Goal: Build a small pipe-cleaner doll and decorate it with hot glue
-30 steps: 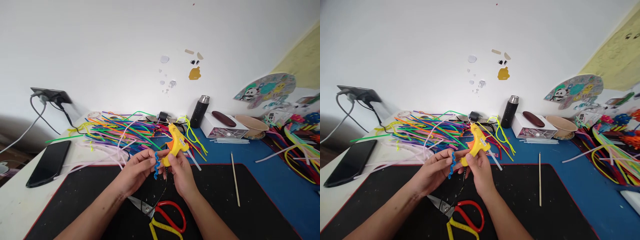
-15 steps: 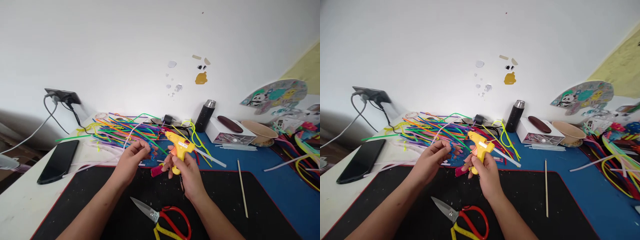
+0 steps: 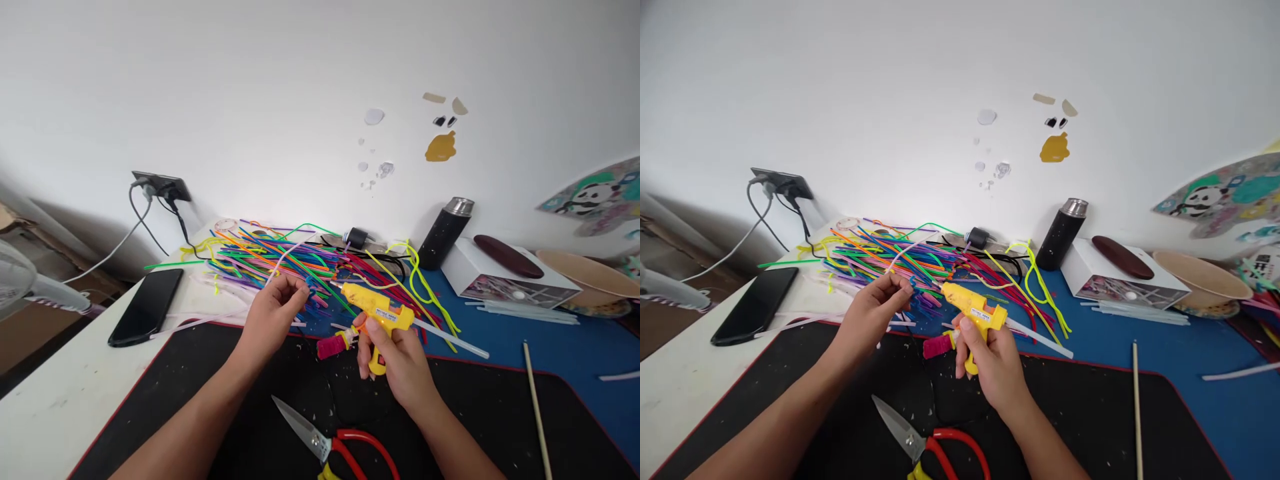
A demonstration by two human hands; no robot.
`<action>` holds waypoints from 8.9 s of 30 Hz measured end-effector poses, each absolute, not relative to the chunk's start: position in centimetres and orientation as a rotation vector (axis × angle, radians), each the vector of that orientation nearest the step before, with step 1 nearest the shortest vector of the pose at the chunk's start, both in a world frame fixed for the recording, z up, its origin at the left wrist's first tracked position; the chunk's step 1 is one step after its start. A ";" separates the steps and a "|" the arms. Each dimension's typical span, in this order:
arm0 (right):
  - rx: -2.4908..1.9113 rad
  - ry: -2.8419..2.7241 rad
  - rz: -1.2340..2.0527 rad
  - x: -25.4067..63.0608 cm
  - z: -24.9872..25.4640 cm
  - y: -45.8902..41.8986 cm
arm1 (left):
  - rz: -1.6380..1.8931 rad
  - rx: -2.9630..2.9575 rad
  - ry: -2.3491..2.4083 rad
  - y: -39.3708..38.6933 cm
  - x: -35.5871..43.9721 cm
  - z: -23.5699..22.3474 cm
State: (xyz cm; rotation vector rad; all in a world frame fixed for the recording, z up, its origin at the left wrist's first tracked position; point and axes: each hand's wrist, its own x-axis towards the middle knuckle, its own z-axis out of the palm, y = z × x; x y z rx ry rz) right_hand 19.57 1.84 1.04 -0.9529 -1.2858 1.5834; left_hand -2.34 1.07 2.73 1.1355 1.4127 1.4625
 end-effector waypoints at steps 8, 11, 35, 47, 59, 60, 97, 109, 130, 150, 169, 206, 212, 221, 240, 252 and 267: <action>-1.071 -1.527 1.399 19.6 1.3 1.4 | 1.383 1.176 1.468 0.7 -1.6 2.7; -1.065 -1.589 1.334 19.5 1.3 1.2 | 1.383 1.187 1.465 0.6 -1.6 2.7; -1.136 -1.736 1.128 19.7 1.0 0.6 | 1.317 1.248 1.476 0.3 -1.1 2.6; -1.117 -1.739 1.112 19.7 0.8 0.5 | 1.305 1.270 1.472 0.2 -1.0 2.6; -1.095 -1.765 1.063 19.6 1.5 0.5 | 1.311 1.266 1.486 0.2 -1.0 2.7; -1.095 -1.767 1.058 19.6 1.5 0.5 | 1.314 1.264 1.486 0.2 -1.0 2.7; -1.152 -1.835 0.924 19.9 1.0 0.4 | 1.313 1.265 1.490 0.3 -1.0 2.3; -1.174 -1.839 0.894 19.9 0.9 0.3 | 1.311 1.257 1.496 0.3 -0.8 2.6; -1.187 -1.837 0.876 19.9 1.0 0.4 | 1.320 1.272 1.498 0.2 -0.8 2.7; -1.158 -1.791 0.884 19.8 1.1 0.7 | 1.335 1.274 1.488 0.2 -0.8 2.8; -1.166 -1.801 0.867 19.8 1.1 0.5 | 1.328 1.289 1.487 0.1 -0.6 2.9; -1.116 -1.905 0.846 19.6 1.5 0.2 | 1.417 1.185 1.492 0.5 -1.2 2.6; -1.133 -1.905 0.852 19.6 1.6 0.3 | 1.399 1.220 1.489 0.5 -1.0 2.6; -1.183 -1.939 0.831 19.7 1.7 0.2 | 1.355 1.241 1.503 0.3 -0.9 2.5; -1.221 -1.945 0.791 19.5 2.1 0.1 | 1.352 1.269 1.506 0.2 -0.9 2.6; -1.223 -1.939 0.798 19.6 2.0 0.1 | 1.384 1.224 1.479 0.2 -0.8 2.8; -1.214 -1.941 0.773 19.6 2.2 0.1 | 1.399 1.227 1.504 0.2 -0.8 3.0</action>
